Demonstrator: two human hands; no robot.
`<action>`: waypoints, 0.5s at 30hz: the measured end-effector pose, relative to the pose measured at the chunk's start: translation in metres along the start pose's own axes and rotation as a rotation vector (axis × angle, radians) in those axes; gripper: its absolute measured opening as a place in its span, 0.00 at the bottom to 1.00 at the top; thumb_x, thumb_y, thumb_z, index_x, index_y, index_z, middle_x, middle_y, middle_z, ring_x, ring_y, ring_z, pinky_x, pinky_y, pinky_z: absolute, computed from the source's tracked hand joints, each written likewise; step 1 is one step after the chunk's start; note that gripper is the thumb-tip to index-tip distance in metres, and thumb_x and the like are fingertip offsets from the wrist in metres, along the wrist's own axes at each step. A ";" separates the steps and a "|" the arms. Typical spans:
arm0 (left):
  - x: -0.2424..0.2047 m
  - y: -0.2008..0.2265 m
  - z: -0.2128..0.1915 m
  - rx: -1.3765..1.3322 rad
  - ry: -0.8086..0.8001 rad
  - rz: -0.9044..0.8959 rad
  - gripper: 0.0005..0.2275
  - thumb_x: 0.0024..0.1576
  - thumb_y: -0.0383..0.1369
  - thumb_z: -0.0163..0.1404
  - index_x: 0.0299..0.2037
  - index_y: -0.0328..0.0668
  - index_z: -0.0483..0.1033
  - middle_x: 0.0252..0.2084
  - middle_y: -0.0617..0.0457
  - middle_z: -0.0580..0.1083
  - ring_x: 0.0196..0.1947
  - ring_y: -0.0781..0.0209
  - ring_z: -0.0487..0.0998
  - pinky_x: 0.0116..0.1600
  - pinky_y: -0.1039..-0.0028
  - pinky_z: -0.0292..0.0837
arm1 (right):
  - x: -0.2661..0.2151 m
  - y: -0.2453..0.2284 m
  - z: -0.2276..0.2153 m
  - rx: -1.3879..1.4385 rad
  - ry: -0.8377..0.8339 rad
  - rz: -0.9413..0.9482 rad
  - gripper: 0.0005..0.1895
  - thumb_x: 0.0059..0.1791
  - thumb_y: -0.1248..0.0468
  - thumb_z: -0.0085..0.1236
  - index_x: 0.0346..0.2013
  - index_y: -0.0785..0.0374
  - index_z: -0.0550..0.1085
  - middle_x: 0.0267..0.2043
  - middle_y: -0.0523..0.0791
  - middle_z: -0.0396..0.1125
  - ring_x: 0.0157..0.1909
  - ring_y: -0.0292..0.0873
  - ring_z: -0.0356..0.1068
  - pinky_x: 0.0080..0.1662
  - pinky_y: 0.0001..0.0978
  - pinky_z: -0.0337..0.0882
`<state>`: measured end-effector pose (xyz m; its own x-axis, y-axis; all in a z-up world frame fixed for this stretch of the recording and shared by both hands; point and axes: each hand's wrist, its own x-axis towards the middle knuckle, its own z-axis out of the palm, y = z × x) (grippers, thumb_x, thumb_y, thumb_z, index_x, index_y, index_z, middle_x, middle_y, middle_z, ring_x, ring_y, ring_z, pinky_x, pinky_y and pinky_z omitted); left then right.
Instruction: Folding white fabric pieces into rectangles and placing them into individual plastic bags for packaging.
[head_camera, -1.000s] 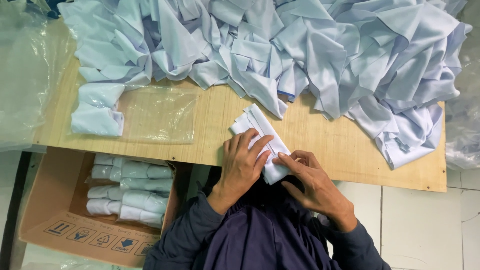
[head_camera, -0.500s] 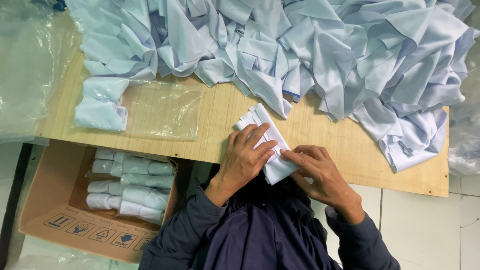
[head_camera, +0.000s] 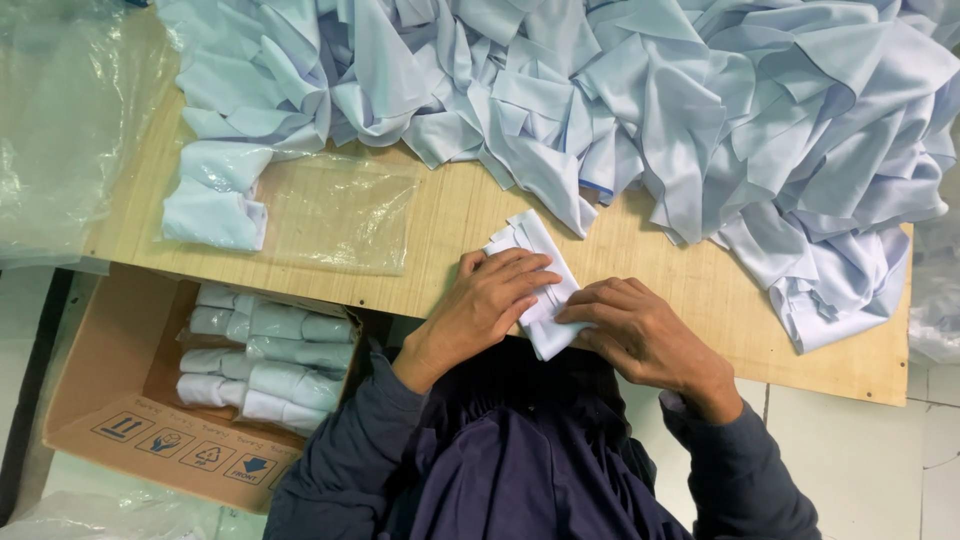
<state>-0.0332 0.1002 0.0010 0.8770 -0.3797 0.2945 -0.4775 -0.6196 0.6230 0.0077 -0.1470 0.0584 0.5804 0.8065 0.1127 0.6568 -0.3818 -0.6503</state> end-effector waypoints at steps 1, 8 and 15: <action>0.002 -0.003 0.001 0.001 0.001 -0.002 0.13 0.66 0.33 0.44 0.60 0.54 0.71 0.64 0.54 0.72 0.66 0.56 0.68 0.58 0.60 0.57 | 0.002 0.000 -0.002 0.000 -0.002 -0.002 0.13 0.50 0.63 0.55 0.46 0.59 0.80 0.45 0.47 0.75 0.54 0.51 0.73 0.54 0.47 0.70; 0.012 -0.004 -0.006 -0.110 -0.006 -0.045 0.16 0.62 0.35 0.52 0.60 0.54 0.73 0.59 0.57 0.75 0.62 0.55 0.71 0.59 0.61 0.58 | 0.020 -0.003 -0.007 0.012 -0.065 0.080 0.14 0.51 0.61 0.53 0.50 0.58 0.79 0.43 0.48 0.73 0.49 0.53 0.74 0.53 0.47 0.71; 0.015 -0.011 -0.005 -0.135 -0.003 -0.071 0.15 0.64 0.33 0.50 0.61 0.56 0.73 0.58 0.60 0.76 0.61 0.59 0.72 0.58 0.64 0.59 | 0.031 0.005 0.000 0.058 -0.001 0.192 0.14 0.50 0.62 0.59 0.51 0.56 0.76 0.48 0.49 0.72 0.46 0.54 0.76 0.48 0.48 0.75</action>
<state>-0.0145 0.1045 0.0022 0.9080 -0.3401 0.2446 -0.4026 -0.5472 0.7338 0.0291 -0.1238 0.0589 0.6920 0.7217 -0.0185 0.5049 -0.5021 -0.7021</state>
